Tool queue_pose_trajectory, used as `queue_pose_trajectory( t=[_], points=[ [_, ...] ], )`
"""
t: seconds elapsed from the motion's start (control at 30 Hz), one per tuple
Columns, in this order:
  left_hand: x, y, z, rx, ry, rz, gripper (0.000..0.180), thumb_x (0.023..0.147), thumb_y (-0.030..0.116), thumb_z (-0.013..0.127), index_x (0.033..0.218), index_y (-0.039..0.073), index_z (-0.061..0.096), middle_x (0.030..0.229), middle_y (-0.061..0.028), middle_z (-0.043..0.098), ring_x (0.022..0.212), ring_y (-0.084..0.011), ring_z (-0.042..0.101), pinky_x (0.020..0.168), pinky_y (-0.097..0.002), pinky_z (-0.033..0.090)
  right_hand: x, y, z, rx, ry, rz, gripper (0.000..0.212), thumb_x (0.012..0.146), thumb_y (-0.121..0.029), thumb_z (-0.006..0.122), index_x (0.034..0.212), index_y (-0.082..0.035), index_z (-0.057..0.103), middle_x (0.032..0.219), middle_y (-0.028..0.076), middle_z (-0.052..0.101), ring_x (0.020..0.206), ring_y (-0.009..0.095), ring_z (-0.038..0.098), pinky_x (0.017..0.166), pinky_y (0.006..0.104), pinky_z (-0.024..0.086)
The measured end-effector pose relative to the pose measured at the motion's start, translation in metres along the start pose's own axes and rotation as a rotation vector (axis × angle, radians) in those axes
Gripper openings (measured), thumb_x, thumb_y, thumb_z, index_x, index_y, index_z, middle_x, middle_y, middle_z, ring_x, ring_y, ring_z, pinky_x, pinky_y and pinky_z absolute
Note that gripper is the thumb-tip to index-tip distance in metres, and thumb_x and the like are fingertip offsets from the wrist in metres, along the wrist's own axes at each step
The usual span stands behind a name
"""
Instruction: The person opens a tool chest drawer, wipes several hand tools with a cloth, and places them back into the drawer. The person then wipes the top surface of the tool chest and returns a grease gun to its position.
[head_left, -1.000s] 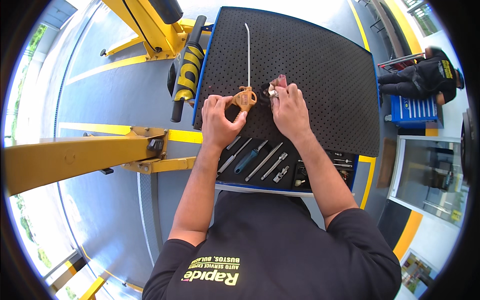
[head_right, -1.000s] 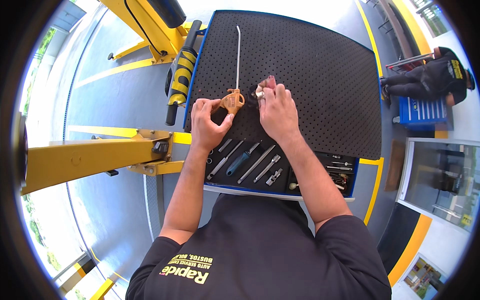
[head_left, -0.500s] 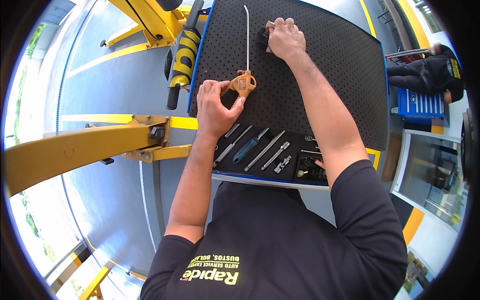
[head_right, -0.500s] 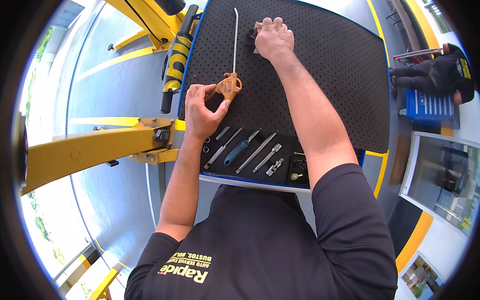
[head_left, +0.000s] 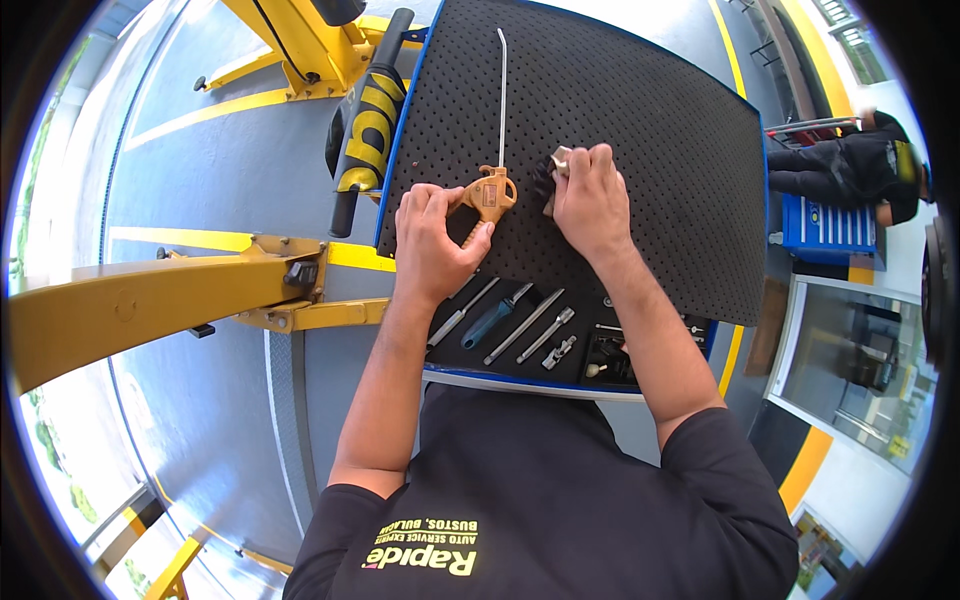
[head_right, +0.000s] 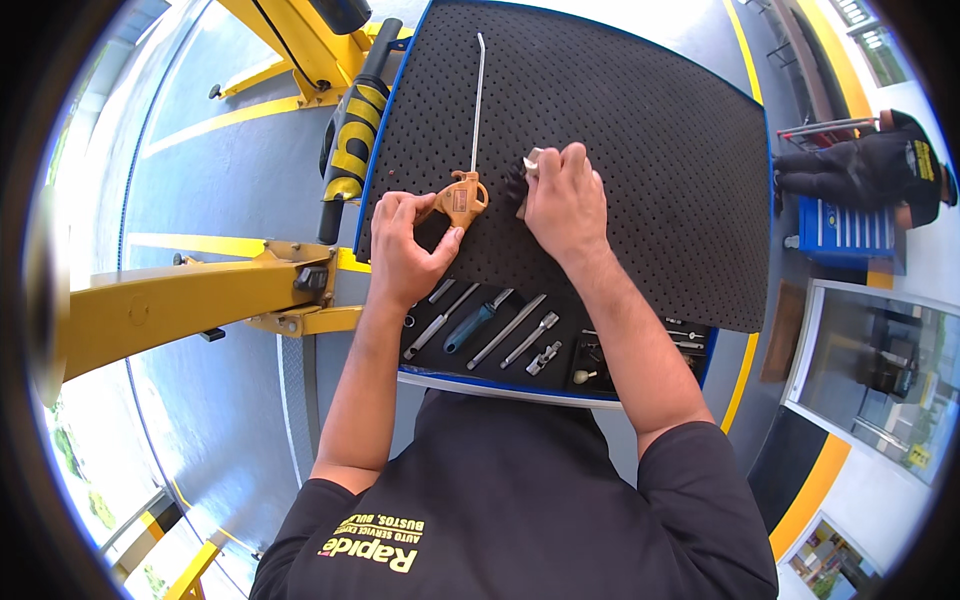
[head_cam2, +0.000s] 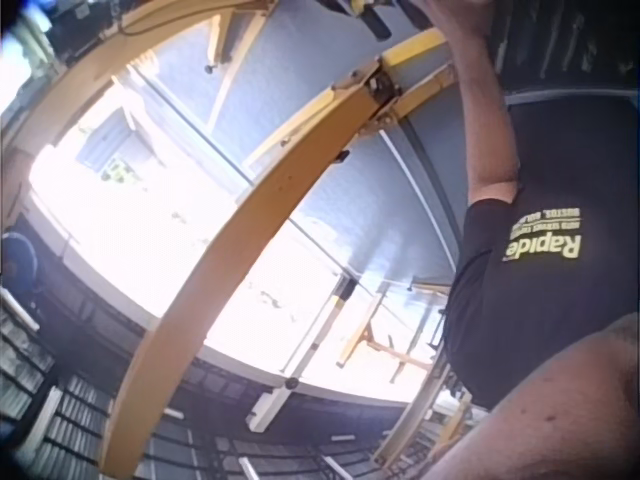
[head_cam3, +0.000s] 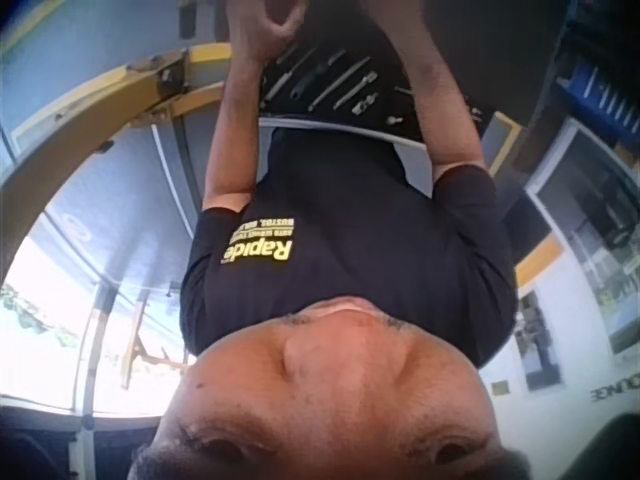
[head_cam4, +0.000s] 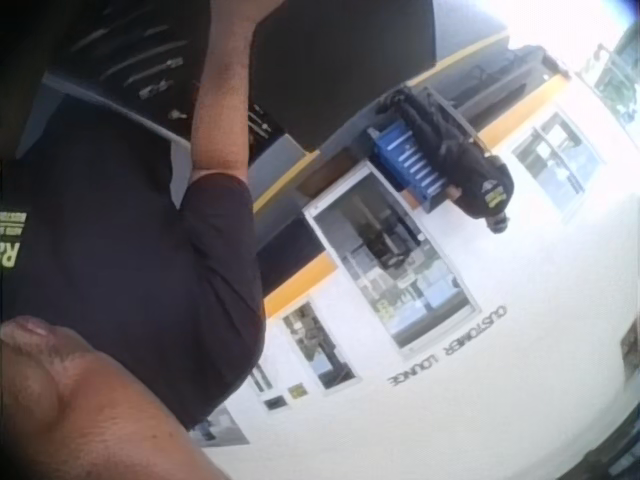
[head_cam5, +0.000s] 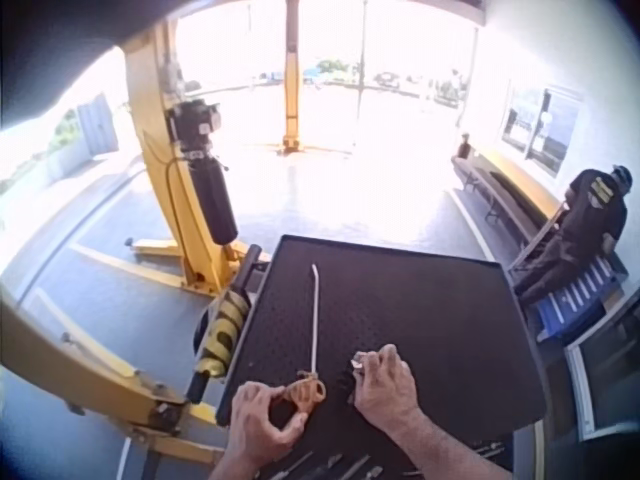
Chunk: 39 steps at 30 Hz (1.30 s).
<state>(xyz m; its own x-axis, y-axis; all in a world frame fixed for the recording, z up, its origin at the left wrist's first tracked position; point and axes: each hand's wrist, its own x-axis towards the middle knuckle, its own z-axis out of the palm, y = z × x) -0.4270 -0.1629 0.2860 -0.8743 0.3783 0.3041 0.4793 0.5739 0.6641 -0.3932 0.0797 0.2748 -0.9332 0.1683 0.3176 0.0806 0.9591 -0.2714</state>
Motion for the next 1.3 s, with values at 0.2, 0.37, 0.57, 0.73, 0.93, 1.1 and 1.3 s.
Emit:
queue_pose_trajectory(
  t=[0.2, 0.37, 0.57, 0.73, 0.93, 1.1, 1.3],
  points=[
    [-0.004, -0.003, 0.0, -0.043, -0.018, -0.074, 0.046, 0.078, 0.026, 0.086, 0.114, 0.003, 0.07, 0.109, -0.0098, 0.059, 0.108, -0.0299, 0.058, 0.098, -0.0442, 0.045, 0.14, 0.027, 0.037, -0.114, -0.075, 0.127, 0.027, 0.108, -0.027, 0.058, 0.122, -0.004, 0.055, 0.119, 0.018, 0.052, 0.111, 0.035, 0.065, 0.095, 0.0485, 0.056],
    [0.001, 0.0, 0.0, -0.021, 0.005, -0.037, 0.046, 0.075, 0.021, 0.087, 0.112, 0.0, 0.07, 0.108, -0.012, 0.059, 0.105, -0.03, 0.061, 0.094, -0.041, 0.053, 0.253, 0.076, 0.068, -0.23, -0.088, 0.228, 0.045, 0.114, -0.035, 0.045, 0.147, -0.003, 0.047, 0.135, 0.025, 0.051, 0.127, 0.037, 0.063, 0.103, 0.0519, 0.055],
    [0.0, -0.001, 0.0, -0.012, 0.026, -0.043, 0.045, 0.073, 0.023, 0.087, 0.11, 0.001, 0.07, 0.105, -0.011, 0.059, 0.103, -0.0293, 0.062, 0.092, -0.0408, 0.053, 0.245, 0.061, 0.045, -0.104, -0.245, 0.225, 0.039, 0.112, -0.031, 0.051, 0.135, 0.0, 0.052, 0.129, 0.023, 0.051, 0.117, 0.037, 0.068, 0.097, 0.0475, 0.061],
    [0.004, -0.001, 0.0, -0.002, 0.037, -0.031, 0.042, 0.074, 0.023, 0.086, 0.107, 0.003, 0.069, 0.104, -0.0113, 0.06, 0.101, -0.0304, 0.062, 0.094, -0.043, 0.05, 0.074, 0.02, -0.016, -0.141, -0.301, 0.154, 0.037, 0.109, -0.03, 0.055, 0.134, -0.003, 0.052, 0.127, 0.022, 0.052, 0.111, 0.039, 0.069, 0.09, 0.0491, 0.061],
    [0.004, -0.002, 0.004, 0.021, -0.019, -0.046, 0.047, 0.076, 0.029, 0.086, 0.113, 0.006, 0.067, 0.11, -0.01, 0.057, 0.11, -0.0308, 0.057, 0.099, -0.0452, 0.045, -0.085, 0.01, -0.046, -0.015, -0.068, 0.072, 0.035, 0.091, -0.015, 0.077, 0.115, -0.008, 0.053, 0.108, 0.014, 0.049, 0.096, 0.034, 0.065, 0.077, 0.0472, 0.056],
    [0.001, 0.0, 0.003, 0.044, -0.057, -0.049, 0.05, 0.075, 0.028, 0.086, 0.116, 0.006, 0.067, 0.111, -0.01, 0.056, 0.109, -0.0306, 0.056, 0.099, -0.0454, 0.044, 0.0, 0.045, -0.014, -0.05, 0.054, -0.122, 0.029, 0.09, -0.012, 0.076, 0.106, -0.007, 0.052, 0.104, 0.011, 0.046, 0.093, 0.031, 0.059, 0.078, 0.0453, 0.054],
    [-0.002, 0.001, 0.002, 0.026, -0.034, -0.019, 0.044, 0.075, 0.021, 0.084, 0.111, 0.002, 0.065, 0.108, -0.0115, 0.058, 0.104, -0.0298, 0.058, 0.097, -0.0432, 0.048, 0.157, 0.112, 0.033, -0.242, -0.025, 0.006, 0.029, 0.108, -0.033, 0.057, 0.121, -0.007, 0.051, 0.122, 0.019, 0.051, 0.113, 0.037, 0.065, 0.096, 0.0498, 0.056]
  ],
)
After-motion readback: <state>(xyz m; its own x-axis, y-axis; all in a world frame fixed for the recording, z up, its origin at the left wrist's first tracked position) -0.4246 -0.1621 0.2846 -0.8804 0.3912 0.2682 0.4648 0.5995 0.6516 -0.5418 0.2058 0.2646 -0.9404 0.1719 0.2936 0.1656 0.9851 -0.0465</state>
